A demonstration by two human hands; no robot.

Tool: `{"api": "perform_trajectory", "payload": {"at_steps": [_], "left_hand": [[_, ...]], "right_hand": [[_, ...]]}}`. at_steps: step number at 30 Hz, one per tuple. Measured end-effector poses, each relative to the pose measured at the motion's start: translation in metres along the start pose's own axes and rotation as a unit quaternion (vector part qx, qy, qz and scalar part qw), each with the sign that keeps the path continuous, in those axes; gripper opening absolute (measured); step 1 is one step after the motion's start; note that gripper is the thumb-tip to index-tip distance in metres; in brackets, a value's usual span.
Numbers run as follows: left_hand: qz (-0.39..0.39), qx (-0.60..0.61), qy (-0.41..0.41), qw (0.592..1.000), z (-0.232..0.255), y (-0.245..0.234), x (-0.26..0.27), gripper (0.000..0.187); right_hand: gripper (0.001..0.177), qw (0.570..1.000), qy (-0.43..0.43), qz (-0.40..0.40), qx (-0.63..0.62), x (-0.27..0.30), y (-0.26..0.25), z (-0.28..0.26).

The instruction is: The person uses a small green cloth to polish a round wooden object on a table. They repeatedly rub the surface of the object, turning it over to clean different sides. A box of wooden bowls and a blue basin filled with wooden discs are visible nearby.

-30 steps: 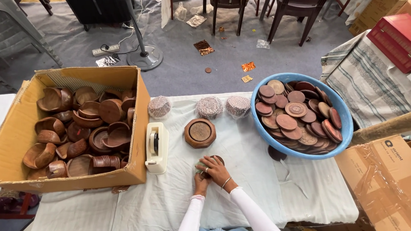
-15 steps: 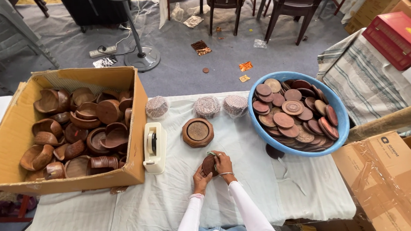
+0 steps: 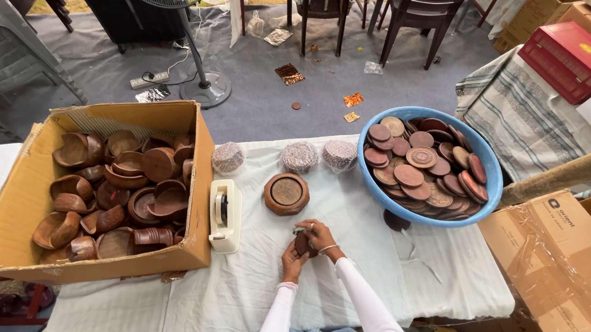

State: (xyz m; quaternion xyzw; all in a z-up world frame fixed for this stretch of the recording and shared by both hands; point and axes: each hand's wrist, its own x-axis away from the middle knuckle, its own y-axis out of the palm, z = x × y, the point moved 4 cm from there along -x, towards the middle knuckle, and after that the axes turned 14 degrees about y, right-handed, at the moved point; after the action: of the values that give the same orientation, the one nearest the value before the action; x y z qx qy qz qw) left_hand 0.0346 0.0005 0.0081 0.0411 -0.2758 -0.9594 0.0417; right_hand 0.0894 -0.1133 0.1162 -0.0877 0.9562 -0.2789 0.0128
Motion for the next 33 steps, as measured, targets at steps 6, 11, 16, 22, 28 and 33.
{"api": "perform_trajectory", "payload": {"at_steps": [6,11,16,22,28,33], "left_hand": [[0.011,-0.033,-0.006,0.999,0.003,0.0,0.0,0.066],[0.015,-0.017,0.008,1.0,-0.011,-0.005,-0.002,0.062],[0.005,-0.006,0.032,0.999,-0.007,-0.005,-0.004,0.056],[0.019,-0.002,-0.019,1.0,0.009,0.0,0.002,0.063],[0.077,0.025,-0.12,0.989,0.035,0.016,-0.006,0.057],[0.131,0.042,-0.054,0.989,0.071,0.043,-0.034,0.046]], "right_hand": [[0.032,0.983,0.177,0.041,-0.027,-0.006,-0.013,0.029],[0.035,0.988,-0.049,-0.009,0.145,-0.006,-0.002,-0.02],[0.047,0.98,-0.064,-0.068,0.178,-0.007,0.004,-0.018],[0.037,0.997,0.074,0.001,-0.028,0.009,-0.006,0.017],[0.038,0.972,0.164,0.129,-0.11,0.029,-0.003,0.023],[0.036,0.952,0.085,0.273,-0.112,0.06,-0.022,-0.062]]}}
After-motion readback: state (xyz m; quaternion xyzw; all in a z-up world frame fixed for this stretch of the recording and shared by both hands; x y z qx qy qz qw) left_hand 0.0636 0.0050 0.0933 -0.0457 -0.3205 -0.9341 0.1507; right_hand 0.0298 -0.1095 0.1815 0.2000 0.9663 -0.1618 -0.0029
